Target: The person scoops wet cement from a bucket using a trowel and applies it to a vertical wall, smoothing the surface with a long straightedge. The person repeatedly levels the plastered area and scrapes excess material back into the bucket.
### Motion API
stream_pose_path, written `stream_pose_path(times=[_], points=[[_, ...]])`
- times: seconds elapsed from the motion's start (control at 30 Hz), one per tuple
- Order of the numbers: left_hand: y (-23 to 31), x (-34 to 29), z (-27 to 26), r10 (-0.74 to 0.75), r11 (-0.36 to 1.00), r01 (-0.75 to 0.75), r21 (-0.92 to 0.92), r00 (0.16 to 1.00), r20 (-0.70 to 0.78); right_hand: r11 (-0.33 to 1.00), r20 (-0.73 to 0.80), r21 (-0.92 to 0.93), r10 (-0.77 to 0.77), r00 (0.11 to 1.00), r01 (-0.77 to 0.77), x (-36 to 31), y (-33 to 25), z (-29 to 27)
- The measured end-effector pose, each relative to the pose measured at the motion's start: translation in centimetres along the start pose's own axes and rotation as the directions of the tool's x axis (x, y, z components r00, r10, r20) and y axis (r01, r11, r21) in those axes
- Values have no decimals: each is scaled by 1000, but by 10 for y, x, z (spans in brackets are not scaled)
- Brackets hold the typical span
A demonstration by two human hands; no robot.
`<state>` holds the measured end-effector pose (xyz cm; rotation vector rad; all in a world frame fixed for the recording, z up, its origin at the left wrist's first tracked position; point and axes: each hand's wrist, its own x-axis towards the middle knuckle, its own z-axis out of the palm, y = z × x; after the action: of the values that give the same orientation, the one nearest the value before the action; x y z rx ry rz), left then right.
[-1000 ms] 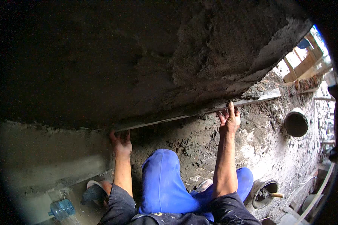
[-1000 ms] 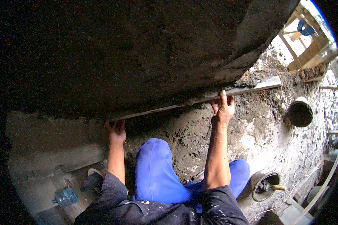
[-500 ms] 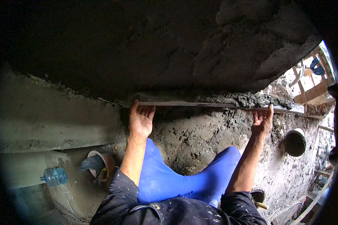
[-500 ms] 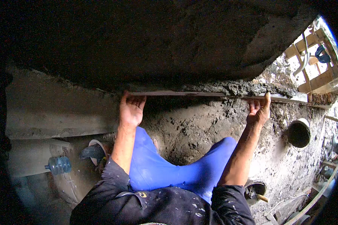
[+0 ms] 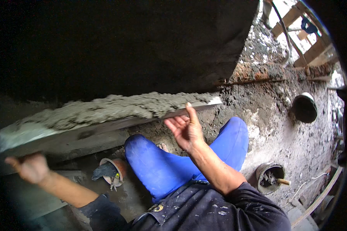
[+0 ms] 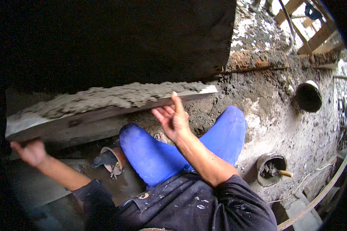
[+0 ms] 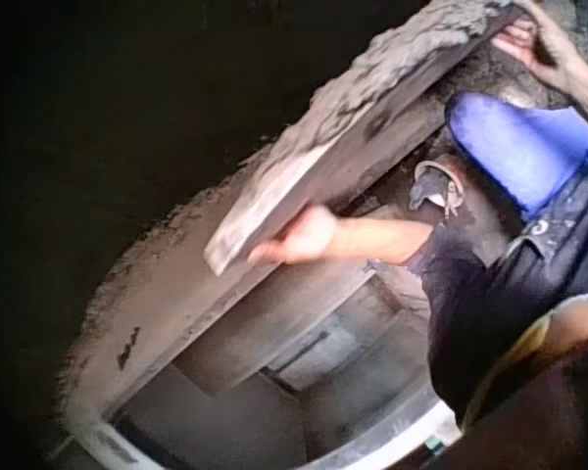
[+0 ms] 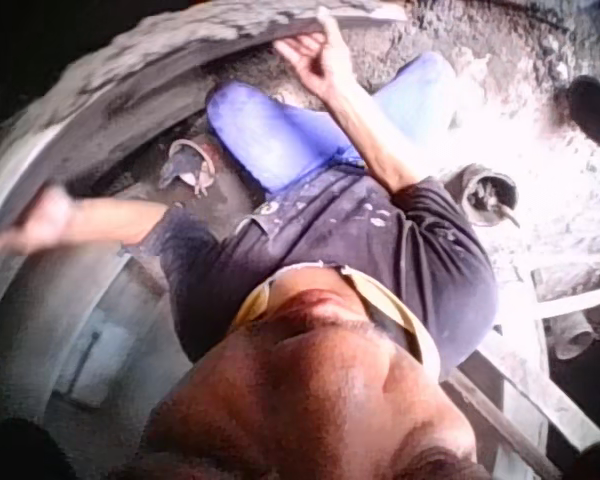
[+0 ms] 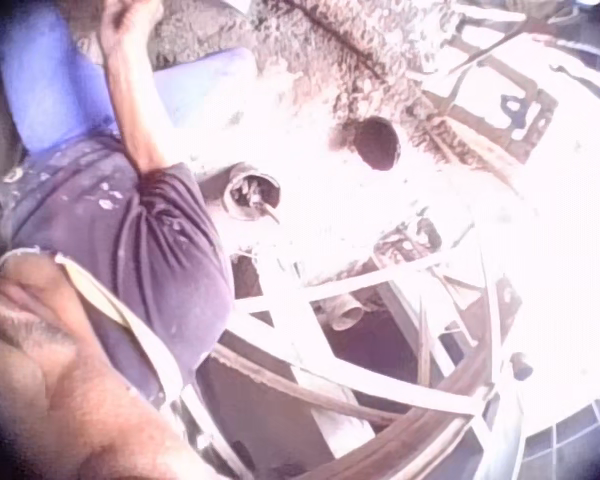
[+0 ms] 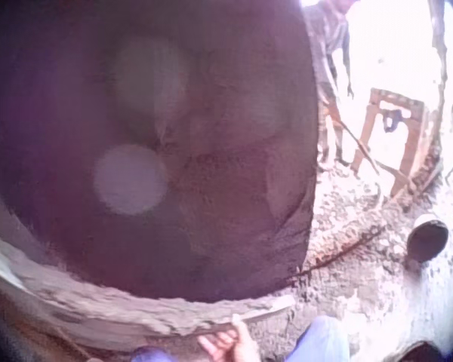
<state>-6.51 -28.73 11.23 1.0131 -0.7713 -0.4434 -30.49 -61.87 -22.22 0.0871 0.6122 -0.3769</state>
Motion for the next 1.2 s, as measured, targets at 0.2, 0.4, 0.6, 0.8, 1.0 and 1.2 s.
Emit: stream_pose_path(times=[0.2, 0.4, 0.6, 0.8, 1.0, 1.2], points=[[-50, 40, 139, 304, 829, -122, 545, 917, -257, 990, -9, 126, 61, 998, -59, 13, 14, -23], [-189, 50, 201, 345, 796, -283, 535, 939, -17, 988, -364, -66, 105, 926, -138, 35, 17, -119], [-130, 64, 231, 369, 834, -200, 514, 895, -251, 963, -247, -142, 188, 950, -228, 35, 15, -141], [-155, 39, 197, 456, 810, -219, 544, 819, -348, 911, 5, 189, 373, 928, -367, 32, 13, -96], [-123, -5, 109, 350, 937, -276, 215, 741, -573, 974, 191, 172, 115, 975, -149, 13, 12, -48], [-226, -54, -5, -71, 988, -46, -146, 707, -704, 951, 18, -79, -300, 954, 300, 28, -40, -58]])
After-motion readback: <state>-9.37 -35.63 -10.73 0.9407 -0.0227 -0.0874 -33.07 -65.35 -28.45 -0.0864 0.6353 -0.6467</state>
